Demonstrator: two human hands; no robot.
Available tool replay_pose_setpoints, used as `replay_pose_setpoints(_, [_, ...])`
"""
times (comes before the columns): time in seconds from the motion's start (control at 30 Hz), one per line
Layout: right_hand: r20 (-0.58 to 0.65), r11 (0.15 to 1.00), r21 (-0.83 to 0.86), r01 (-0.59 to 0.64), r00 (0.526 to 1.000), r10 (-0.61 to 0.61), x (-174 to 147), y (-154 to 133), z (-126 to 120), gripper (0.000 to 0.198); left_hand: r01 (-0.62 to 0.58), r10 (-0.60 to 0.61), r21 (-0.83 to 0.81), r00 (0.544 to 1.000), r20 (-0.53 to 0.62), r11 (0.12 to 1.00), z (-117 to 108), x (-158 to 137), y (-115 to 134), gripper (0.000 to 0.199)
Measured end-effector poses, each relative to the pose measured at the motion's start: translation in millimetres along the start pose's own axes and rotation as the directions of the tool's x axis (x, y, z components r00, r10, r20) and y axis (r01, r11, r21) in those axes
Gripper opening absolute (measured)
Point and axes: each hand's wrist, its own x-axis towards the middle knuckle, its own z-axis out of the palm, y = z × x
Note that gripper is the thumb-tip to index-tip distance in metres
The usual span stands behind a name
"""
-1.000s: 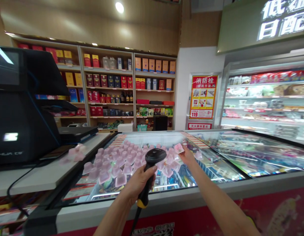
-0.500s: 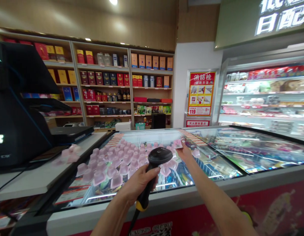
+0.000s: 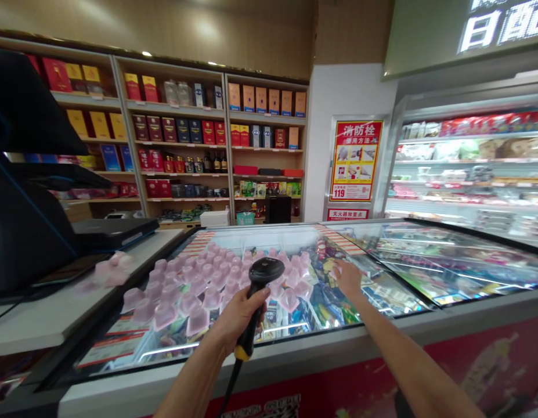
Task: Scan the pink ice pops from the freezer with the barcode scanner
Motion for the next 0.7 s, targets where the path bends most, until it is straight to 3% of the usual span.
replay_pose_setpoints(0.07, [0.005, 0.988, -0.155, -0.026, 1.0, 0.027, 3.2, 10.4, -1.3, 0.026, 0.006, -0.007, -0.027, 1.0, -0.021, 1.0, -0.6, 1.7, -0.8, 0.025])
replay_pose_setpoints(0.17, [-0.045, 0.979, -0.19, -0.071, 0.997, 0.063, 11.4, 11.0, -1.3, 0.028, 0.006, -0.007, -0.039, 1.0, -0.03, 0.999, -3.1, 3.8, -1.8, 0.025])
replay_pose_setpoints(0.27, [-0.033, 1.0, 0.015, 0.014, 0.999, -0.013, 15.4, -13.9, 6.7, 0.031, 0.006, -0.006, -0.018, 1.0, -0.016, 1.0, -6.4, 4.8, -2.3, 0.027])
replay_pose_setpoints(0.33, [0.115, 0.964, 0.256, 0.075, 0.988, -0.107, 13.4, -38.8, 17.3, 0.032, 0.006, -0.006, 0.0, 1.0, 0.0, 1.0, -8.1, 3.1, -1.7, 0.027])
replay_pose_setpoints(0.43, [0.27, 0.888, 0.459, 0.021, 0.949, -0.162, 6.6, -68.3, 31.5, 0.027, 0.03, -0.03, 0.01, 0.999, -0.017, 0.999, -10.0, -4.7, 1.4, 0.026])
replay_pose_setpoints(0.53, [0.254, 0.861, 0.504, -0.069, 0.964, -0.071, 4.0, -78.8, 32.4, 0.02, 0.032, -0.032, -0.005, 0.998, -0.047, 0.999, -12.3, -15.5, 5.5, 0.025])
replay_pose_setpoints(0.57, [0.255, 0.806, 0.571, -0.157, 0.967, 0.007, 4.8, -80.1, 29.6, 0.019, 0.019, -0.02, -0.012, 0.999, -0.047, 1.0, -13.0, -18.5, 6.7, 0.025])
replay_pose_setpoints(0.6, [0.278, 0.696, 0.666, -0.267, 0.955, 0.1, 6.3, -81.6, 25.8, 0.018, 0.003, -0.003, -0.017, 0.999, -0.042, 1.0, -13.5, -20.9, 7.7, 0.025])
replay_pose_setpoints(0.63, [0.33, 0.525, 0.765, -0.374, 0.927, 0.179, 8.2, -83.9, 21.6, 0.018, -0.014, 0.013, -0.023, 0.999, -0.034, 1.0, -13.7, -22.6, 8.5, 0.025])
replay_pose_setpoints(0.7, [0.482, 0.092, 0.853, -0.513, 0.844, 0.236, 12.1, -91.3, 13.2, 0.016, -0.036, 0.036, -0.039, 0.999, 0.0, 0.999, -13.0, -24.3, 9.6, 0.025])
